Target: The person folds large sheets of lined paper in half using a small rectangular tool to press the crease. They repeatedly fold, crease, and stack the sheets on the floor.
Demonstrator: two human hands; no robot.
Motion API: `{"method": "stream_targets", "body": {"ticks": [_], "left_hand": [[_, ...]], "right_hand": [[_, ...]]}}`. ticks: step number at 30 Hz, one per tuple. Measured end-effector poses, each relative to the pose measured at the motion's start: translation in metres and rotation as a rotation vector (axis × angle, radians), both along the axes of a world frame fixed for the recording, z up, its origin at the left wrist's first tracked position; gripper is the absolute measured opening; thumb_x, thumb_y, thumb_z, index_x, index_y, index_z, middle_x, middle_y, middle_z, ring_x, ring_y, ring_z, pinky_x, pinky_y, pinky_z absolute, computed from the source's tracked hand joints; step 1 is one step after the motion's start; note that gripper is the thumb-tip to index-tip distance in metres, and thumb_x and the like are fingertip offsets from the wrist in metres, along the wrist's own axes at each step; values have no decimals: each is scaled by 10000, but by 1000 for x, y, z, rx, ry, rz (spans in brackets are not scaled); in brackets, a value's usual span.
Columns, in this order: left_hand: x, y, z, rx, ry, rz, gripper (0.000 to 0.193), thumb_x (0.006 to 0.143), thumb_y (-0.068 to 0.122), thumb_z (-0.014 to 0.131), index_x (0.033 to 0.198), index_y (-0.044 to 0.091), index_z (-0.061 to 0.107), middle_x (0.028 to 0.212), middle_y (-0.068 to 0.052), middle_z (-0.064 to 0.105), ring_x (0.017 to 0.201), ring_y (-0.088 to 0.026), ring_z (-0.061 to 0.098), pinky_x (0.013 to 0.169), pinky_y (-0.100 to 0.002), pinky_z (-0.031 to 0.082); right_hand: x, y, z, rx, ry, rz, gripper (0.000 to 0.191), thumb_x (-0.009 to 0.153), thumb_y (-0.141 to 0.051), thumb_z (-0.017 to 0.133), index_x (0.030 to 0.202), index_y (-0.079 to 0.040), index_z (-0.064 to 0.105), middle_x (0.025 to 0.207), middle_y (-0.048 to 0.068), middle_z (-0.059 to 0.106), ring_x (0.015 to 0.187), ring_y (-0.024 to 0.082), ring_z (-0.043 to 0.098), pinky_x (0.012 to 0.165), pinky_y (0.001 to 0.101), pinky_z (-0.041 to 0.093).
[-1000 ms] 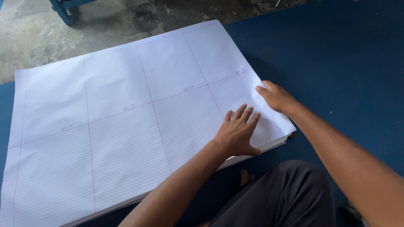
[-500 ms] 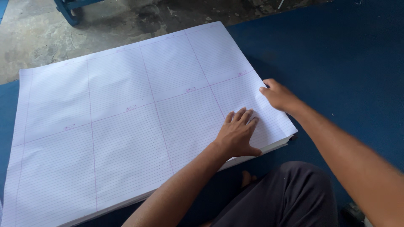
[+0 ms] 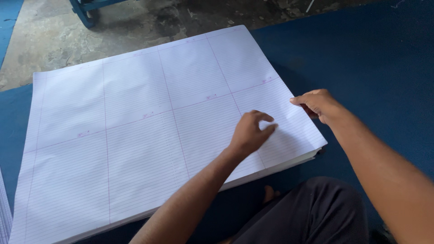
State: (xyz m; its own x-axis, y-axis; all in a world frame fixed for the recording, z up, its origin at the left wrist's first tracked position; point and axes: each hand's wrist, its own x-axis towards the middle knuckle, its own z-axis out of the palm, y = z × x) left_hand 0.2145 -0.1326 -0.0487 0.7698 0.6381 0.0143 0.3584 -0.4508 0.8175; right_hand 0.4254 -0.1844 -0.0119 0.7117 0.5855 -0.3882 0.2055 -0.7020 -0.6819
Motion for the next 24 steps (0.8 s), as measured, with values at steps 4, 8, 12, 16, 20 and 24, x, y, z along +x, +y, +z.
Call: {"method": "stream_targets", "body": {"ticks": [4, 8, 12, 16, 20, 24], "left_hand": [[11, 25, 3, -250, -78, 187, 380, 961, 355, 613, 1112, 31, 743, 1048, -145, 735, 984, -287, 724, 894, -454, 587], [25, 54, 14, -380, -153, 307, 454, 1004, 398, 551, 1046, -9, 747, 917, -154, 763, 835, -286, 739, 765, -415, 626], [23, 77, 32, -467, -202, 418, 471, 969, 423, 592, 1019, -25, 730, 901, -168, 749, 772, -245, 756, 636, -375, 654], [10, 89, 48, -417, -211, 513, 424, 895, 392, 675, 954, -23, 744, 815, -147, 753, 669, -215, 770, 601, -374, 681], [-11, 96, 53, -232, -140, 659, 297, 839, 323, 733, 898, 37, 790, 753, -112, 770, 619, -201, 761, 716, -351, 638], [-29, 105, 50, -284, -84, 755, 258, 824, 298, 755, 903, 56, 794, 790, -117, 779, 669, -214, 761, 740, -364, 629]], "right_hand": [[-4, 8, 10, -24, -179, 122, 235, 896, -249, 745, 846, -19, 746, 682, 165, 709, 536, 233, 594, 507, 315, 388], [-26, 26, 26, 39, -455, 358, 204, 849, -238, 766, 735, -71, 737, 605, 87, 688, 500, 177, 625, 485, 304, 482], [-68, 38, 38, 15, -631, 513, 218, 878, -238, 738, 744, -67, 753, 612, 89, 719, 507, 180, 657, 517, 335, 532], [-113, 53, 43, 51, -720, 597, 221, 798, -294, 800, 789, -77, 760, 664, 92, 736, 569, 201, 691, 559, 361, 553], [-143, 63, 41, 71, -781, 639, 223, 862, -276, 764, 788, -65, 752, 684, 119, 738, 609, 243, 715, 706, 406, 567], [-166, 68, 36, 157, -890, 725, 149, 826, -190, 744, 742, -68, 761, 692, 112, 722, 642, 259, 710, 828, 450, 522]]}}
